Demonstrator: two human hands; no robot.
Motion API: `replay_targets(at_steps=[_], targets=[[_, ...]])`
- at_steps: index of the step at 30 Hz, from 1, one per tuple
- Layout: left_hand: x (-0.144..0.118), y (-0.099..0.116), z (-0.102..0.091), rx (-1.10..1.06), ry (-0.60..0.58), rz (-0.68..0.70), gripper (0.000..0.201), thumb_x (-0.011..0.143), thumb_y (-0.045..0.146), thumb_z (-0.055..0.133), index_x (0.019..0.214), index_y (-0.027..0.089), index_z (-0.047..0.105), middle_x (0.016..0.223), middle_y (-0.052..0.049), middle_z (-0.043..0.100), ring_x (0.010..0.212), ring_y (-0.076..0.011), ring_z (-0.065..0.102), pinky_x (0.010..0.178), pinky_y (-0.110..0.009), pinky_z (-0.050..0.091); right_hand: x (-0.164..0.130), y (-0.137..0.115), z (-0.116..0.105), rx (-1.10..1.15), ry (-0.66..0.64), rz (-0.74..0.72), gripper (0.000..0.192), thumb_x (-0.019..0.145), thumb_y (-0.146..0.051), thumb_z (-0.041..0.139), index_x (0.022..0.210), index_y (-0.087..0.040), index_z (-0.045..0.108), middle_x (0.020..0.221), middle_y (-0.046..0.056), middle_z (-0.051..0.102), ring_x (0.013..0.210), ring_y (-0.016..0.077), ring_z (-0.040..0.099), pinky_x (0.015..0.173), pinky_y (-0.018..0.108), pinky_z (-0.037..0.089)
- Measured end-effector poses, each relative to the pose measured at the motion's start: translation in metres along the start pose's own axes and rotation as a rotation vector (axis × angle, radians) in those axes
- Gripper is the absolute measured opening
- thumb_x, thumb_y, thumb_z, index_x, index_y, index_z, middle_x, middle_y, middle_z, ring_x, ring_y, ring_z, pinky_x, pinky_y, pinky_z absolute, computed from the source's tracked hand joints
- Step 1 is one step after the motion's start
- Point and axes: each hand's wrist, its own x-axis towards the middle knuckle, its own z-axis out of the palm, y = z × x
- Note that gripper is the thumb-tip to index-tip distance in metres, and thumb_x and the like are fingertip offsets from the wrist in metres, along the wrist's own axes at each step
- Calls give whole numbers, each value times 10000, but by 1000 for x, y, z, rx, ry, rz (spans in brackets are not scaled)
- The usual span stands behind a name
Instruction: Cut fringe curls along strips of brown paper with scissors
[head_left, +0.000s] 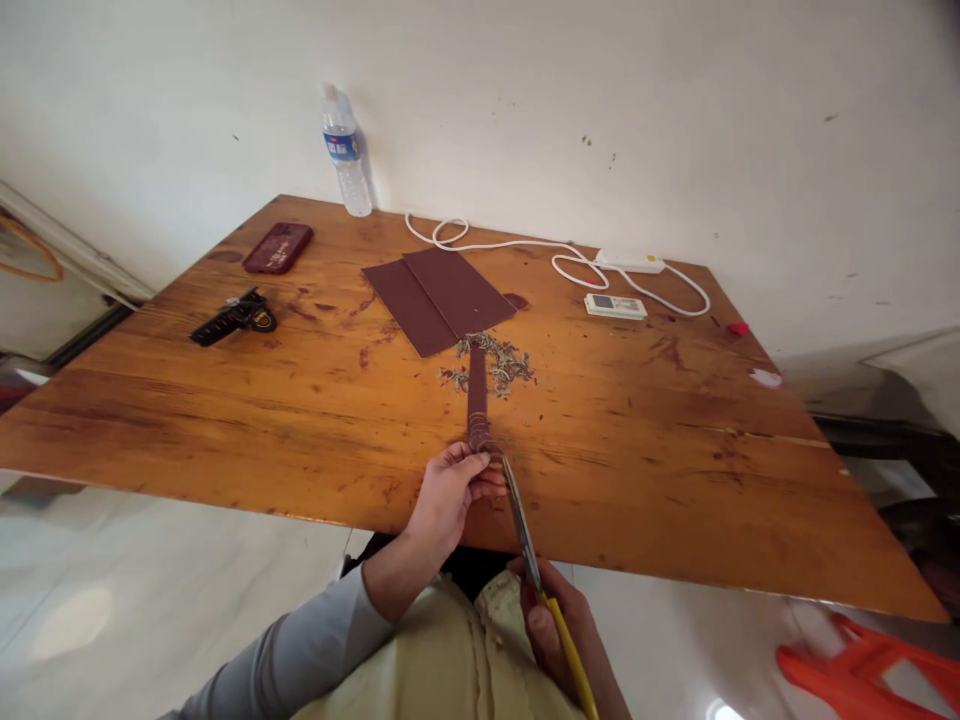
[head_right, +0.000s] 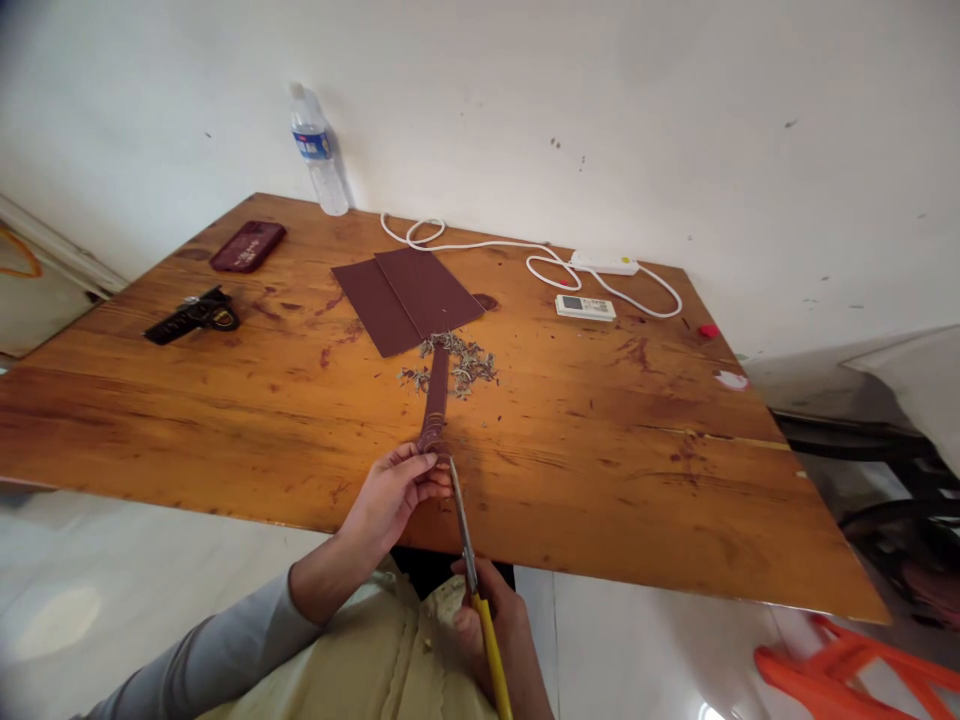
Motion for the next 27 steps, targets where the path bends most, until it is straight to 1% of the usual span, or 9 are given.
replay_targets(at_steps=[2,4,8,11,13,16,21,24,27], targets=[[0,0,0,13,-2,-2,238,668,160,929,698,147,693,686,-55,764,580,-152,710,597,-271,634,0,-3,-1,57,-1,32,974,771,-1046,601,1091,-152,818,662,-37,486,588,167,375,577,303,381],[0,0,0,15,-9,-2,235,660,164,934,696,143,703,680,-51,759,578,-147,704,587,-262,626,1,-4,-4,56,9,41,932,744,-1024,671,1058,-163,845,679,-21,519,620,183,419,589,301,381],[0,0,0,9,-21,5,247,641,176,948,691,147,708,647,-32,737,577,-146,702,586,-258,623,3,1,-10,11,23,49,921,745,-1008,692,1058,-162,872,666,-5,549,641,205,468,588,298,384],[1,-1,-1,10,-18,7,239,634,179,945,694,140,717,626,-33,727,572,-147,697,585,-258,621,5,5,-12,-27,-21,54,903,731,-984,726,1053,-155,881,664,4,575,626,210,489,576,300,417],[2,-1,-1,6,-13,9,232,628,182,938,693,136,721,617,-38,723,567,-149,695,580,-260,620,6,5,-11,-54,-2,44,902,726,-990,720,1025,-155,884,685,18,601,635,219,511,588,307,449],[3,-2,-2,4,-17,10,224,633,184,933,711,138,728,619,-38,726,572,-155,701,582,-263,620,5,-1,-7,-74,67,39,929,742,-1031,649,976,-162,878,689,27,622,645,229,533,611,315,474],[4,-3,-3,-4,-21,10,262,648,191,941,694,156,686,646,-39,737,571,-152,701,590,-267,623,4,-9,-5,-102,82,42,899,784,-1019,612,932,-169,865,676,25,612,632,224,523,593,308,459],[3,-3,-4,8,-26,10,261,673,194,943,710,155,688,650,-39,735,569,-149,696,589,-262,619,4,-7,-5,-122,83,34,882,805,-1012,596,920,-177,856,665,14,585,616,213,496,579,306,438],[3,-2,-3,20,-26,7,267,687,190,946,721,160,683,665,-35,740,557,-141,685,572,-256,609,4,-3,-5,-128,89,18,884,826,-1012,569,920,-180,853,672,16,586,617,217,507,576,308,448]])
